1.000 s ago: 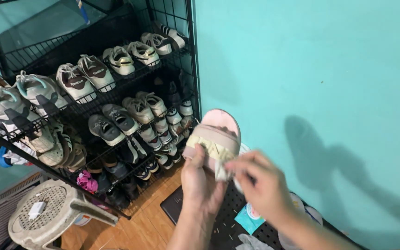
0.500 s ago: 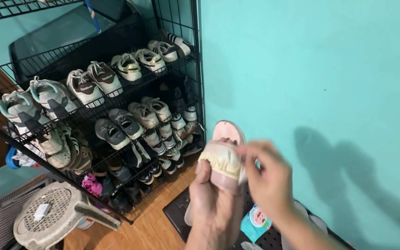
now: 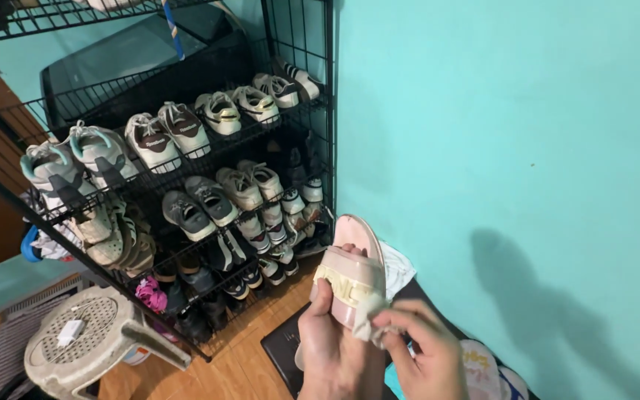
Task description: The recorder cleans various shoes and sandals from a rack using wet wipes.
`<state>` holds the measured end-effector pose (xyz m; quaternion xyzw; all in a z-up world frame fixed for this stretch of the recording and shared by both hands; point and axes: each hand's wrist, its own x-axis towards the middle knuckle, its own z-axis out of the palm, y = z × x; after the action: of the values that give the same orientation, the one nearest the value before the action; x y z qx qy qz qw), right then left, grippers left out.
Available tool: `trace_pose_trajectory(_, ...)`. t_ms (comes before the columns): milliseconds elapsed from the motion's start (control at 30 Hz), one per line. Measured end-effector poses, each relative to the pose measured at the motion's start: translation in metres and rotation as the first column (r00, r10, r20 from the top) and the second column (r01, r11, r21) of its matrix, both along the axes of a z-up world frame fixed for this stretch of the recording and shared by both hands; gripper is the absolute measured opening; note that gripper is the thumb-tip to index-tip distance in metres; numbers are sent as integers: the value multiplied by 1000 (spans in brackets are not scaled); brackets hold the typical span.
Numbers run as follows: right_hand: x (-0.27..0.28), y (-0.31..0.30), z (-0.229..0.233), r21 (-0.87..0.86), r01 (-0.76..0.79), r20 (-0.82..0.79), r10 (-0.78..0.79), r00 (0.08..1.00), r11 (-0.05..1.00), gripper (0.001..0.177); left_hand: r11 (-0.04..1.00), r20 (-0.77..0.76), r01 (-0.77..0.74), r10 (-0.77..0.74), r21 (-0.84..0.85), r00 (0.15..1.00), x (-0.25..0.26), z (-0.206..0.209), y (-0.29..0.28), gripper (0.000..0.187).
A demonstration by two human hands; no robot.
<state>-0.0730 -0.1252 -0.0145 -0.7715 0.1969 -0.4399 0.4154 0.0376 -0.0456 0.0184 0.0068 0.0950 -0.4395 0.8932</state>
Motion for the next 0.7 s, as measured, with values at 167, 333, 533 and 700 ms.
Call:
trace_pose_trajectory(167,24,-22,62,-166,-18,68,30,997,986,14,996,-27,10,-7,85,1000,-7,-16,-8,50)
trace_pose_trajectory(333,15,-19,15,-33,68,-23,-69,997,997,12,997,-133,46,-38,63,990,1,-22,-12,52)
trace_pose_trajectory(533,9,-24,9,63,-93,-12,93,996,994,12,998,-13,15,-15,69,1000,-8,-47,-11,52)
trace_pose_trajectory(700,18,-32,18,53,-23,-1,23,1000,998,3,991,-227,88,-64,97,972,-12,-30,-20,56)
